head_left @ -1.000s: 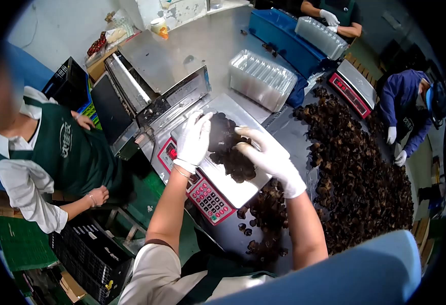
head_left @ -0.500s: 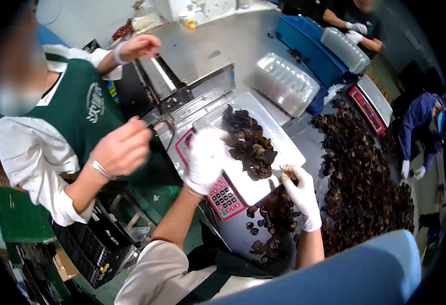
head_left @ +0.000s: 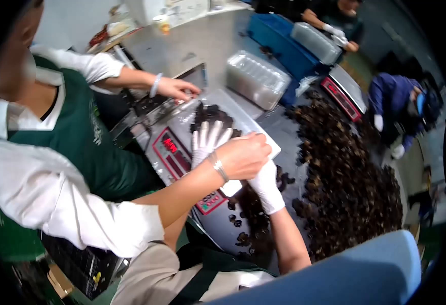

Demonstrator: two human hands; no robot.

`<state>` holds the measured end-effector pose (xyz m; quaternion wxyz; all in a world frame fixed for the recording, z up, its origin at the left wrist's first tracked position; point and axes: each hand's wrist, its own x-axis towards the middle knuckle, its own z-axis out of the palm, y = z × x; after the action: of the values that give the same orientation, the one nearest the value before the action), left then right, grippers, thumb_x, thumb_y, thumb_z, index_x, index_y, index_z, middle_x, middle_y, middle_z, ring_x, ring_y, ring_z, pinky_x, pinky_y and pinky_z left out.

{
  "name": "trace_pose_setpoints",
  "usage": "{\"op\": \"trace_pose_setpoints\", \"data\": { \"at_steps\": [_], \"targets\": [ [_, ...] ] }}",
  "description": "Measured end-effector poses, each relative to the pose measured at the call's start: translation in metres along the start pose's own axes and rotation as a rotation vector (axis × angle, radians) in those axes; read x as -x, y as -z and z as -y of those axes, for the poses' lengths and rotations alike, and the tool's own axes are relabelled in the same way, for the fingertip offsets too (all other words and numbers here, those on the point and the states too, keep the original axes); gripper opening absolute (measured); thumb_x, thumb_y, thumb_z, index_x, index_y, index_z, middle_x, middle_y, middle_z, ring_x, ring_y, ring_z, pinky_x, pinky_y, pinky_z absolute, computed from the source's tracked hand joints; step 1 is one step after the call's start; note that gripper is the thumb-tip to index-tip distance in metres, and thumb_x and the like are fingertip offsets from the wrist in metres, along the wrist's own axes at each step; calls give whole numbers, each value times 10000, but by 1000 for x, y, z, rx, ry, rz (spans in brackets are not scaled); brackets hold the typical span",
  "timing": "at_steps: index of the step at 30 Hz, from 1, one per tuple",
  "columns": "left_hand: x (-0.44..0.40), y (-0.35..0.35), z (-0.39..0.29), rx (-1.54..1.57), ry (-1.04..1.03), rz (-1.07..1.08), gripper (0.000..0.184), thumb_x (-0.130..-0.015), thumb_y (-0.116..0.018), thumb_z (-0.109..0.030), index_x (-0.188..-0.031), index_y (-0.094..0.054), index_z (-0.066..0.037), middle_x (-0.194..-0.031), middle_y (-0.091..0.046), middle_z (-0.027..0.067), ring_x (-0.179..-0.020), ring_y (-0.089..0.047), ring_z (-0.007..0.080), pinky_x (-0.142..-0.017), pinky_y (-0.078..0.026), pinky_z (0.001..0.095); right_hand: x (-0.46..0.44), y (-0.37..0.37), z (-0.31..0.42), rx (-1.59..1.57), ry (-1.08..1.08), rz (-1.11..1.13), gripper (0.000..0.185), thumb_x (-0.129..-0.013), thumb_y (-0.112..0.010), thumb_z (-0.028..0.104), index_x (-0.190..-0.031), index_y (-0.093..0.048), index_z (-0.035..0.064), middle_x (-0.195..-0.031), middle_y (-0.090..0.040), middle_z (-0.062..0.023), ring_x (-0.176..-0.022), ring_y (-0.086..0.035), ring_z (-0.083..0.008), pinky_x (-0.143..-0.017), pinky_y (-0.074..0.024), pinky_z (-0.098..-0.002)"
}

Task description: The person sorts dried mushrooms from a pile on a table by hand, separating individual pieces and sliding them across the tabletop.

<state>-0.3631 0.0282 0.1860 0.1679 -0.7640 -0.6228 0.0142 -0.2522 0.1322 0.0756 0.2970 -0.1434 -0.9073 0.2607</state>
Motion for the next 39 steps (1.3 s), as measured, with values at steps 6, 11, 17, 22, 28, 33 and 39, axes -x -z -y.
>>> {"op": "trace_pose_setpoints", "data": {
  "at_steps": [6,11,17,22,28,33,39],
  "targets": [
    [39,1,-31,309,288,-355,130,-819,-640,-181,-890,-715,-103,-975,-655,90,-976,-600,265,-893,-475,375,-4,32,6,-150,-237,110,187,-806,-679,209,-908,-660,53,-819,-667,-146,-773,-675,-315,-679,-523,-425],
    [98,-14,-88,634,700,-565,156,-834,-642,-138,-960,-702,-67,-1019,-656,126,-1000,-613,297,-917,-479,396,-2,30,12,253,-4,166,204,-740,-690,231,-889,-683,92,-915,-646,-102,-943,-599,-301,-836,-441,-426],
    [140,-51,-170,869,1023,-486,206,-851,-645,-85,-1044,-687,-24,-1072,-656,170,-1027,-629,334,-945,-484,421,-1,11,6,153,7,140,155,-765,-679,198,-871,-702,87,-904,-643,-90,-963,-587,-302,-837,-416,-427],
    [145,-66,-220,932,925,-422,235,-821,-690,-92,-1054,-689,-60,-1155,-586,153,-1084,-595,338,-955,-485,424,-24,19,-5,191,10,-73,75,-772,-712,133,-837,-704,97,-850,-675,-66,-799,-596,-288,-725,-454,-410],
    [141,-64,-238,1061,894,-408,251,-841,-690,-73,-1089,-676,-42,-1198,-560,161,-1094,-590,327,-957,-489,406,-52,13,-5,448,175,231,338,-727,-707,117,-1063,-708,161,-967,-621,-71,-968,-567,-285,-830,-432,-411],
    [143,-65,-239,1103,853,-396,220,-866,-675,-95,-1080,-666,-46,-1168,-575,147,-1060,-607,322,-923,-499,401,-56,69,3,245,163,159,166,-727,-771,152,-849,-700,63,-925,-646,-99,-918,-597,-316,-801,-490,-421],
    [129,-75,-255,1203,672,-344,290,-869,-670,-149,-1143,-633,-60,-1203,-569,135,-1091,-582,320,-937,-486,414,60,144,-42,4,-324,111,109,-846,-680,-33,-897,-586,-12,-790,-631,-89,-710,-586,-172,-691,-491,-298]
  ]
}}
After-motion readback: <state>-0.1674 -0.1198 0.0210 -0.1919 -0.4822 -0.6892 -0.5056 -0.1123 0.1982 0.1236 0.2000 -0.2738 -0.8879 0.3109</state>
